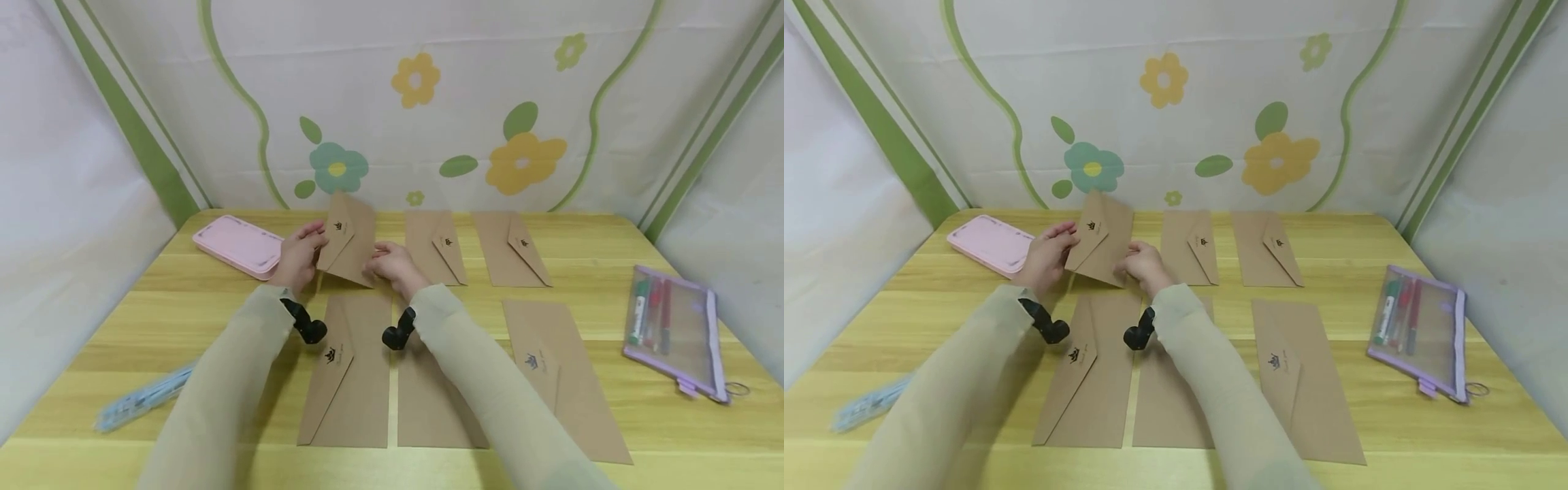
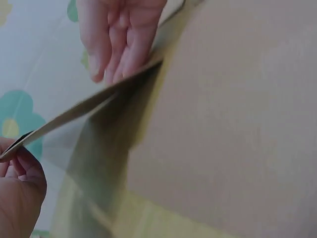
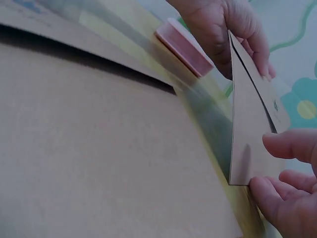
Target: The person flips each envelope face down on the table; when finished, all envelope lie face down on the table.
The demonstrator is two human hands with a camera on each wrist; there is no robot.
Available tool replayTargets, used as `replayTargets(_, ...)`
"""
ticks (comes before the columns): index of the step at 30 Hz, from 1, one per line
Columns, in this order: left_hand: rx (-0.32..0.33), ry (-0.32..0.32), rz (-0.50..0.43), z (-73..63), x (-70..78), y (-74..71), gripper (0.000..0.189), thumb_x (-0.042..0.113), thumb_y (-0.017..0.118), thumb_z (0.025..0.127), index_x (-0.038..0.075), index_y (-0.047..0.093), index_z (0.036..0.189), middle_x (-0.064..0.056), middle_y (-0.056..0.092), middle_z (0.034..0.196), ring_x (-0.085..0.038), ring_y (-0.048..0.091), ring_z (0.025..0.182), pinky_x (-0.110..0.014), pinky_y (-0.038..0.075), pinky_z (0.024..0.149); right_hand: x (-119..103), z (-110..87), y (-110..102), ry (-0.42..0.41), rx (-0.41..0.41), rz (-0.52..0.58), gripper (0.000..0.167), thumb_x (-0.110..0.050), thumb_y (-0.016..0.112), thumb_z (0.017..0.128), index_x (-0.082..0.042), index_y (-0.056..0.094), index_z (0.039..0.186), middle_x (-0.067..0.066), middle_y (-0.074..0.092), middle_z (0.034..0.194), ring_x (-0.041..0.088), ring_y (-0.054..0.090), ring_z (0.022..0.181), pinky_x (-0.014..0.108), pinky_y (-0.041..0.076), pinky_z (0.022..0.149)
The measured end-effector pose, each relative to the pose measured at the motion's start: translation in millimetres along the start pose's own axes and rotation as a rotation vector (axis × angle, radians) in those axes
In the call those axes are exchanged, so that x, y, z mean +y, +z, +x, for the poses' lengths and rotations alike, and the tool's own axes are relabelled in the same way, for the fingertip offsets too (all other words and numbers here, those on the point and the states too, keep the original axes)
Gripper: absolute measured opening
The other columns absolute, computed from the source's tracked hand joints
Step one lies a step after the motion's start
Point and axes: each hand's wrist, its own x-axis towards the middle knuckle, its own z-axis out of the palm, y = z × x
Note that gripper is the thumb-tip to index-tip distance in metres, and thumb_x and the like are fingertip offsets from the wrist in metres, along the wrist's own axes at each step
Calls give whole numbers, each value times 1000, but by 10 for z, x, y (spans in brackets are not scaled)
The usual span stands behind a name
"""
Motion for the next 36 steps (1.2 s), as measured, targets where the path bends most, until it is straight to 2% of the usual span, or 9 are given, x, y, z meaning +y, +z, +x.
replayTargets(4, -17, 17, -32, -48, 64, 155, 45, -8, 53, 86, 3, 51, 129, 4, 55, 103, -5, 50, 84, -13, 43, 60, -4, 2, 10, 3, 1, 99, 66, 8, 63, 80, 0, 36, 140, 20, 46, 133, 30, 49, 119, 34, 44, 98)
replayTargets(9, -7, 78, -24, -116, 72, 366, 41, -8, 55, 84, 2, 56, 124, 2, 57, 103, -5, 50, 78, -13, 38, 54, -1, -20, 15, 4, 2, 141, 63, 6, 60, 83, 1, 34, 140, 21, 49, 130, 29, 52, 115, 35, 42, 99)
replayTargets(12, 7, 137, 42, -144, 59, 460, 38, -5, 56, 84, 3, 58, 121, -1, 59, 107, -7, 53, 84, -14, 41, 60, -1, -37, 22, 2, 0, 167, 61, 6, 59, 84, 2, 34, 140, 22, 51, 127, 25, 55, 109, 35, 42, 99)
replayTargets(16, 19, 223, 158, -154, 40, 541, 34, 0, 56, 86, 4, 60, 119, -6, 60, 118, -11, 54, 100, -19, 45, 78, 6, -42, 32, -2, 0, 209, 60, 6, 57, 84, 3, 34, 139, 22, 53, 125, 19, 56, 98, 33, 42, 99)
replayTargets(18, 28, 252, 186, -156, 32, 563, 33, 1, 56, 86, 5, 60, 119, -8, 60, 120, -13, 53, 103, -21, 45, 82, 12, -41, 36, -1, 0, 221, 59, 6, 57, 85, 3, 34, 139, 21, 53, 125, 18, 55, 97, 33, 42, 100)
replayTargets(24, 35, 298, 229, -159, 16, 600, 33, 1, 54, 86, 5, 60, 119, -8, 59, 120, -14, 53, 101, -21, 43, 80, 29, -45, 51, -19, 10, 258, 57, 7, 54, 85, 5, 34, 139, 23, 52, 125, 19, 54, 99, 35, 41, 101)
replayTargets(30, 62, 319, 280, -160, -3, 659, 32, 2, 53, 85, 6, 62, 116, -6, 60, 117, -14, 53, 98, -21, 44, 76, 32, -74, 100, -52, 83, 299, 51, 3, 56, 86, 3, 42, 135, 21, 55, 124, 17, 56, 94, 35, 46, 95)
replayTargets(34, 57, 324, 302, -183, -12, 705, 32, 3, 54, 85, 5, 63, 115, -6, 61, 116, -14, 53, 97, -21, 45, 74, 15, -150, 116, -97, 181, 319, 45, 2, 56, 86, 4, 47, 131, 21, 54, 126, 17, 56, 94, 33, 48, 90)
replayTargets(36, 52, 326, 304, -199, -3, 720, 32, 4, 54, 85, 5, 63, 115, -5, 60, 116, -13, 53, 97, -20, 44, 72, -3, -208, 123, -151, 242, 313, 41, 2, 56, 86, 4, 51, 127, 21, 54, 126, 18, 57, 99, 33, 48, 90)
